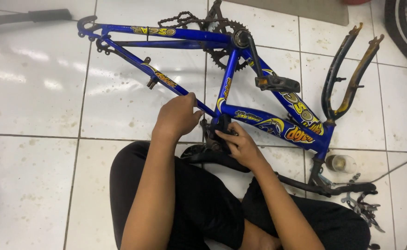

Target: Cleaning a blue bicycle frame using a cloth and cleaning solution while sitting on the floor.

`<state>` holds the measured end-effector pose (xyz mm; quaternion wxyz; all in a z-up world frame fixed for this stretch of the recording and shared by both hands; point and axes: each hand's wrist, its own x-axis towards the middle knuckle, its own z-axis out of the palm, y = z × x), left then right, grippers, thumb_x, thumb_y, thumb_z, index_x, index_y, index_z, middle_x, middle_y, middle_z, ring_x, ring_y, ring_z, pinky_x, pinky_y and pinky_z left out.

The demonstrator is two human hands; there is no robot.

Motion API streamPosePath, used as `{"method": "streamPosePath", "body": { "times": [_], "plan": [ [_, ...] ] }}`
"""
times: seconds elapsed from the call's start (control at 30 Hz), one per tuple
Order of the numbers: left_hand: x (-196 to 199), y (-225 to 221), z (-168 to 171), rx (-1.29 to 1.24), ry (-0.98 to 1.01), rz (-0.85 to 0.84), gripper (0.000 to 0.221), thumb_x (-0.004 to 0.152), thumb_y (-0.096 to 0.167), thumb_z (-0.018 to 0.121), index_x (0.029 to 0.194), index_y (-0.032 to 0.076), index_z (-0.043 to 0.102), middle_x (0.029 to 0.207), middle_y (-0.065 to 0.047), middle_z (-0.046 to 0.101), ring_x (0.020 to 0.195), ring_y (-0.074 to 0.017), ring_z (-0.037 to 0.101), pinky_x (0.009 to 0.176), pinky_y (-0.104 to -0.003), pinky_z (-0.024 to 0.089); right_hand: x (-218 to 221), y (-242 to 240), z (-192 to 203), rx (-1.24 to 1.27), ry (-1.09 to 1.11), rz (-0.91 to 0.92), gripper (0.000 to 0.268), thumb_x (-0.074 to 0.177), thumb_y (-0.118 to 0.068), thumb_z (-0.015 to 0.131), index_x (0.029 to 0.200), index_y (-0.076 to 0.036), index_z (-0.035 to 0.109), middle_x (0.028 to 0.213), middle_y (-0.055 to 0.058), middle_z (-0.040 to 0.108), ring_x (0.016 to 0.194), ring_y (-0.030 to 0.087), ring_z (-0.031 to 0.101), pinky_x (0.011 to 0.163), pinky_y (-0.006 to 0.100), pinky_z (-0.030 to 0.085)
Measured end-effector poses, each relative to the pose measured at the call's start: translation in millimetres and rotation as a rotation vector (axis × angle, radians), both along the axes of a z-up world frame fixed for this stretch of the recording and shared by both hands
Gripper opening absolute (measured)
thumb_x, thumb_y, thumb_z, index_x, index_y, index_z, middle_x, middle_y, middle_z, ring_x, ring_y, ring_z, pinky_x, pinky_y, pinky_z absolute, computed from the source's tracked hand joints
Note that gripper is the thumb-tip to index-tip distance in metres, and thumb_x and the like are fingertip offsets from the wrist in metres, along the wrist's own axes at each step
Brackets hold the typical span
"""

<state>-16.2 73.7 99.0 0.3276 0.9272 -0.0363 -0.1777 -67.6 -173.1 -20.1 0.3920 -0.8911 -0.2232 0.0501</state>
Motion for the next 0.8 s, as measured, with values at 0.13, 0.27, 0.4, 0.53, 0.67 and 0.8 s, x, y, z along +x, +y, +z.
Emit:
{"method": "streamPosePath", "body": {
  "times": [0.13, 0.27, 0.4, 0.53, 0.67, 0.8],
  "plan": [
    [-5, 14, 24, -0.010, 0.032, 0.021, 0.034, 0.090, 0.016, 0.067, 0.117, -0.006, 0.069, 0.099, -0.028, 0.074, 0.095, -0.0440, 0.074, 0.079, -0.056, 0.058, 6, -5, -6, -0.006, -0.030, -0.036, 0.037, 0.097, -0.002, 0.057, 0.121, -0.019, 0.079, 0.101, 0.008, 0.056, 0.095, 0.031, 0.062, 0.088, 0.039, 0.053],
    [-5, 28, 32, -0.039, 0.096, 0.082, 0.037, 0.091, 0.017, 0.065, 0.118, -0.007, 0.068, 0.098, -0.030, 0.074, 0.095, -0.0461, 0.073, 0.081, -0.058, 0.056, 18, 20, 2, -0.065, -0.073, -0.056, 0.036, 0.097, -0.003, 0.056, 0.119, -0.020, 0.079, 0.103, 0.008, 0.053, 0.095, 0.033, 0.061, 0.085, 0.042, 0.053],
    [4, 29, 6, -0.047, 0.095, 0.115, 0.037, 0.089, 0.019, 0.068, 0.116, -0.005, 0.070, 0.096, -0.028, 0.075, 0.092, -0.0443, 0.074, 0.079, -0.055, 0.056, 24, 38, 4, -0.162, -0.103, -0.107, 0.033, 0.097, -0.005, 0.053, 0.114, -0.016, 0.079, 0.102, 0.009, 0.052, 0.095, 0.034, 0.063, 0.086, 0.041, 0.055],
    [9, 28, -9, -0.038, 0.084, 0.119, 0.037, 0.088, 0.019, 0.069, 0.116, -0.005, 0.070, 0.095, -0.028, 0.075, 0.090, -0.0434, 0.075, 0.078, -0.055, 0.057, 12, 29, 6, -0.118, -0.054, -0.143, 0.039, 0.098, -0.006, 0.051, 0.123, -0.020, 0.077, 0.102, 0.008, 0.051, 0.093, 0.035, 0.062, 0.085, 0.042, 0.055],
    [13, 27, -12, -0.040, 0.071, 0.149, 0.037, 0.087, 0.019, 0.070, 0.116, -0.004, 0.070, 0.093, -0.027, 0.075, 0.087, -0.0422, 0.075, 0.076, -0.054, 0.057, 7, 17, 1, -0.047, 0.009, -0.236, 0.043, 0.099, -0.007, 0.052, 0.128, -0.027, 0.076, 0.101, 0.009, 0.052, 0.089, 0.035, 0.063, 0.084, 0.043, 0.055],
    [15, 24, -20, -0.035, 0.079, 0.158, 0.037, 0.087, 0.021, 0.069, 0.115, -0.004, 0.071, 0.091, -0.024, 0.076, 0.083, -0.0385, 0.076, 0.072, -0.051, 0.058, 12, 25, 6, -0.040, -0.035, -0.211, 0.042, 0.098, -0.004, 0.052, 0.125, -0.021, 0.077, 0.103, 0.013, 0.052, 0.088, 0.038, 0.063, 0.082, 0.046, 0.055]
  ]
}}
